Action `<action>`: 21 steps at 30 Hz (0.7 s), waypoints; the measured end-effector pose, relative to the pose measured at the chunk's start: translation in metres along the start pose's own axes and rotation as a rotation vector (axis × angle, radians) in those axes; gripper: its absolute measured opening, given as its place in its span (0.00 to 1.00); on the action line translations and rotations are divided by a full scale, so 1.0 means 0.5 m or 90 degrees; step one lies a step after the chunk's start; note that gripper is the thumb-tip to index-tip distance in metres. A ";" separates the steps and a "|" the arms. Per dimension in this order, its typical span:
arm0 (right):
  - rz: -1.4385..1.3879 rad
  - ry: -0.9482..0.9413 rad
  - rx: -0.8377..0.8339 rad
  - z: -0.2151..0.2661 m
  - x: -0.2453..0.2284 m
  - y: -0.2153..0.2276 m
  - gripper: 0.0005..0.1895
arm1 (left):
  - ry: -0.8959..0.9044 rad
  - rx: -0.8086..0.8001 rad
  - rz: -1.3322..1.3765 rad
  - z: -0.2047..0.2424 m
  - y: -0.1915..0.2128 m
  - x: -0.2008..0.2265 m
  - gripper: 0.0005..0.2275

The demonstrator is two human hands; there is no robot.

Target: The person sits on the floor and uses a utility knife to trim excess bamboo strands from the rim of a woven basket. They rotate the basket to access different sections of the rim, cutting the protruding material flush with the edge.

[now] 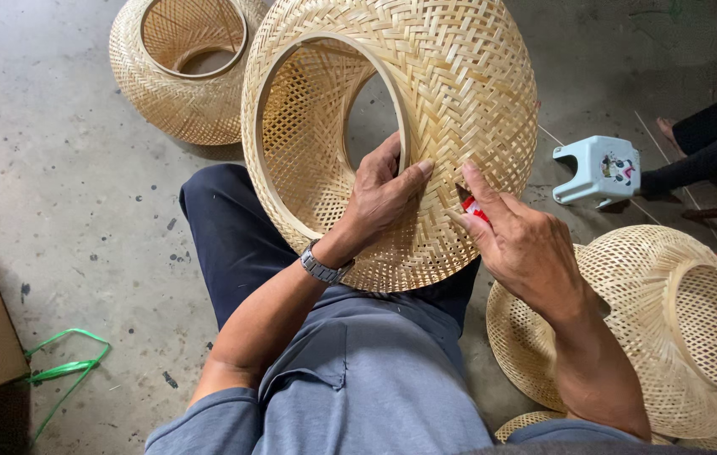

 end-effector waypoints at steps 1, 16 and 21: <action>0.004 -0.013 -0.005 0.000 0.000 -0.002 0.35 | -0.001 0.003 0.000 0.001 0.000 0.000 0.18; 0.025 -0.084 0.078 -0.038 0.085 -0.066 0.25 | 0.005 0.029 0.049 -0.029 0.034 -0.030 0.18; 0.025 -0.111 0.127 -0.039 0.117 -0.006 0.22 | 0.029 0.036 0.083 -0.032 0.033 -0.035 0.18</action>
Point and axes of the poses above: each hand's wrist, its own z-axis away from the middle knuckle, its own y-axis out of the back of the hand, x = y × z, the point moved 6 cm from there along -z, towards the middle knuckle, and after that the axes turned 15 degrees about -y, right-handed, at the moved point
